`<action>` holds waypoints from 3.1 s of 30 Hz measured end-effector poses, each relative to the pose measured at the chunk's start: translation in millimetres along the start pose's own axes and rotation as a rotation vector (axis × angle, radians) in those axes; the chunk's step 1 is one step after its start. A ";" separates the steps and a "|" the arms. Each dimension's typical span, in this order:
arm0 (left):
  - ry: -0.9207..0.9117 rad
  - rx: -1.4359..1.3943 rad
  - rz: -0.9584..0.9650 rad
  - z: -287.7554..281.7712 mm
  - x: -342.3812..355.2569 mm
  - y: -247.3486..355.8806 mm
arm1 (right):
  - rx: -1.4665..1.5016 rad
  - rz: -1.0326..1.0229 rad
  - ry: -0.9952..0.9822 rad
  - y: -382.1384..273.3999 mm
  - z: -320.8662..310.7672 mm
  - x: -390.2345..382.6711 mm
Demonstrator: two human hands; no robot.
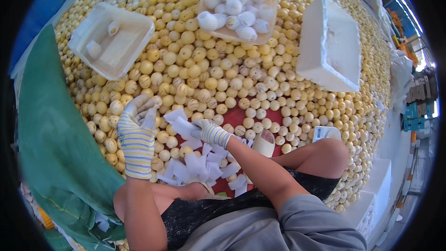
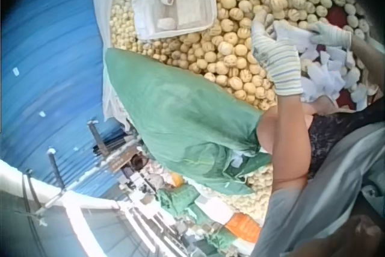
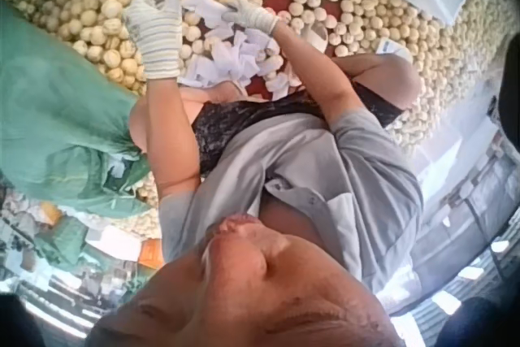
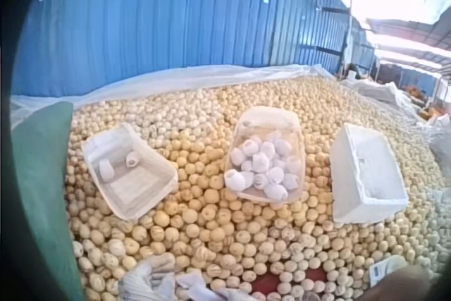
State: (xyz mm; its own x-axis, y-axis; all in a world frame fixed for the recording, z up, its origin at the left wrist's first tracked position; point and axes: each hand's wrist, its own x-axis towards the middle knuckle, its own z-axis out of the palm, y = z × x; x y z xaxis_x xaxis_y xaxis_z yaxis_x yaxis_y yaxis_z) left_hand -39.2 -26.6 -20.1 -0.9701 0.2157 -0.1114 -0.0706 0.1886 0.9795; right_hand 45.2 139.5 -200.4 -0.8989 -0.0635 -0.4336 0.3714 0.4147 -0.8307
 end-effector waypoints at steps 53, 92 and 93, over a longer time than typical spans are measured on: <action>-0.205 0.346 -0.157 66.2 -12.2 1.9 | -0.537 0.529 0.616 160.0 -244.5 90.0; -0.469 -0.427 0.014 36.9 -19.3 9.0 | 0.602 -0.411 0.603 -101.8 -90.1 -82.2; -0.436 -0.340 0.034 38.2 -17.0 4.1 | 0.303 -0.364 0.752 -107.4 -89.4 -88.1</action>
State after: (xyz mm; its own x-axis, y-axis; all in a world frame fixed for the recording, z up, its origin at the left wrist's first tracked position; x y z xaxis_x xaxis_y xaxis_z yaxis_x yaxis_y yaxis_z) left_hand -14.2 7.1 -20.5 -0.7923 0.6064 -0.0672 -0.1821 -0.1299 0.9747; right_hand 63.7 181.7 -41.8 -0.8484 0.5130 0.1306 -0.0173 0.2197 -0.9754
